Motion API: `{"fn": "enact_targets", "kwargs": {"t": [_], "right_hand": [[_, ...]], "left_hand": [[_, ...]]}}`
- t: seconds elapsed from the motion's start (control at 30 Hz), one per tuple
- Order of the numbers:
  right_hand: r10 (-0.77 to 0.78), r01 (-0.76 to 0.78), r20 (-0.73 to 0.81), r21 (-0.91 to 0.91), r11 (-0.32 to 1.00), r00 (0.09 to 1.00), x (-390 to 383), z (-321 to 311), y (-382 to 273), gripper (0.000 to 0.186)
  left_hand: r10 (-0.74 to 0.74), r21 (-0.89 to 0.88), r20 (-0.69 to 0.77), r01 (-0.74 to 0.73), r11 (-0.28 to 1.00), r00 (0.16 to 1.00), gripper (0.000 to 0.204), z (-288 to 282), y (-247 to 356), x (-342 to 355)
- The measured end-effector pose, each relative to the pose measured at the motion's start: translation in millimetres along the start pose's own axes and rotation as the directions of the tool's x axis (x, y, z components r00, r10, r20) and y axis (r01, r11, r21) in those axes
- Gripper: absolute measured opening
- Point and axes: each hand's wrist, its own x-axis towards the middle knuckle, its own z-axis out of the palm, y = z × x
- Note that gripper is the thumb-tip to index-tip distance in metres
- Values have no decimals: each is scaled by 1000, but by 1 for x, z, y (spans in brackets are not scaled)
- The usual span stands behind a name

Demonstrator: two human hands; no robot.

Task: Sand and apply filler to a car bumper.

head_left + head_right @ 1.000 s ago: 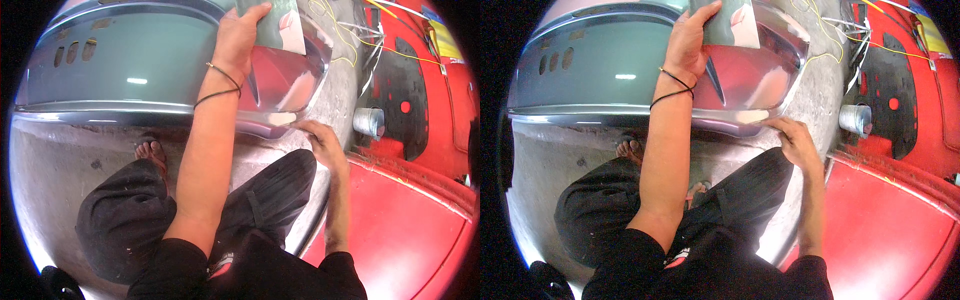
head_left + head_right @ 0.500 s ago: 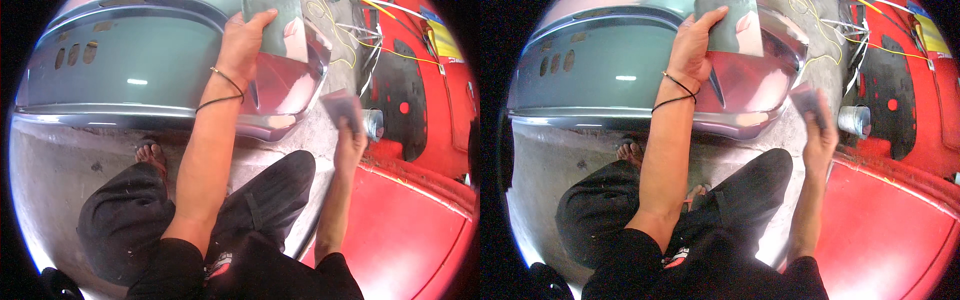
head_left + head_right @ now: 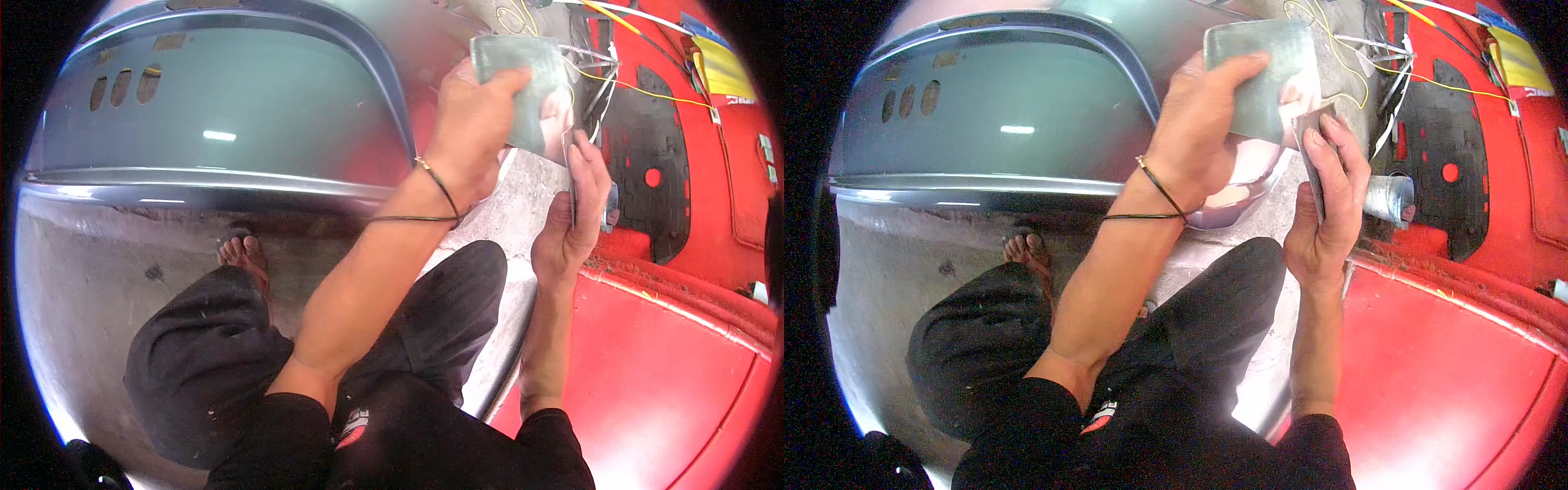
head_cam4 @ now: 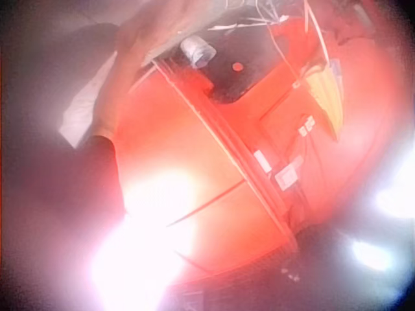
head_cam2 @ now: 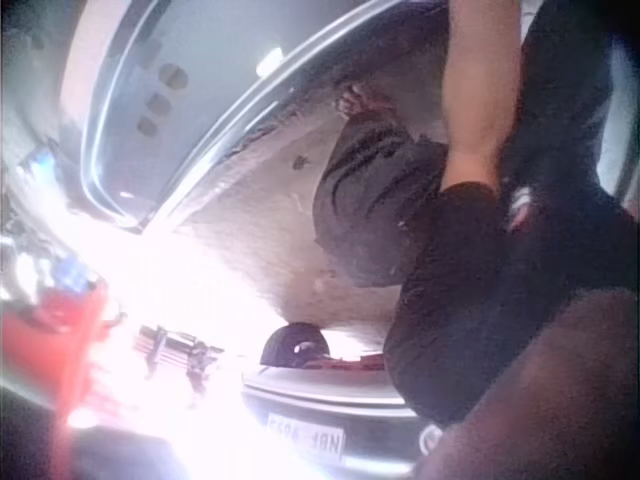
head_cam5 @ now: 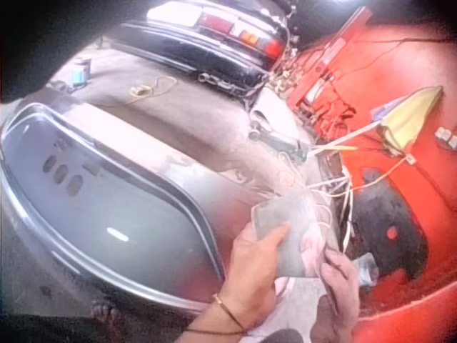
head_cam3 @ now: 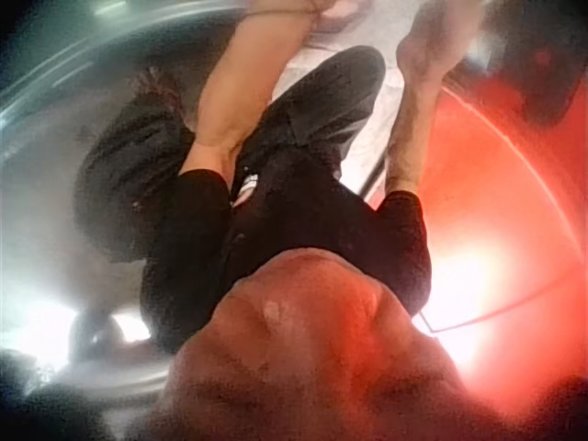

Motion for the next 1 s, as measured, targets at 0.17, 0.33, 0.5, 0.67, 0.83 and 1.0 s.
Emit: {"fn": "enact_targets", "kwargs": {"t": [0.17,0.33,0.5,0.67,0.83,1.0], "right_hand": [[355,-351,344,-77,933,869,-61,-2,27,57],[378,-433,546,-30,901,748,-78,30,10,62],[369,-349,585,-152,925,722,-86,45,5,64],[400,-386,547,-147,911,736,-104,51,-1,69],[405,-411,533,-114,904,743,-124,30,-21,83],[442,-474,520,-80,877,731,-135,11,-6,78]], "left_hand": [[47,-66,-105,-54,996,993,27,-17,37,22],[367,400,-163,-279,873,916,24,-71,37,58],[355,355,-221,-265,897,908,24,-75,34,60],[365,326,-196,-290,900,910,27,-74,30,64],[298,287,-240,-225,931,924,31,-74,35,60],[296,258,-243,-233,938,924,30,-76,38,62]]}}
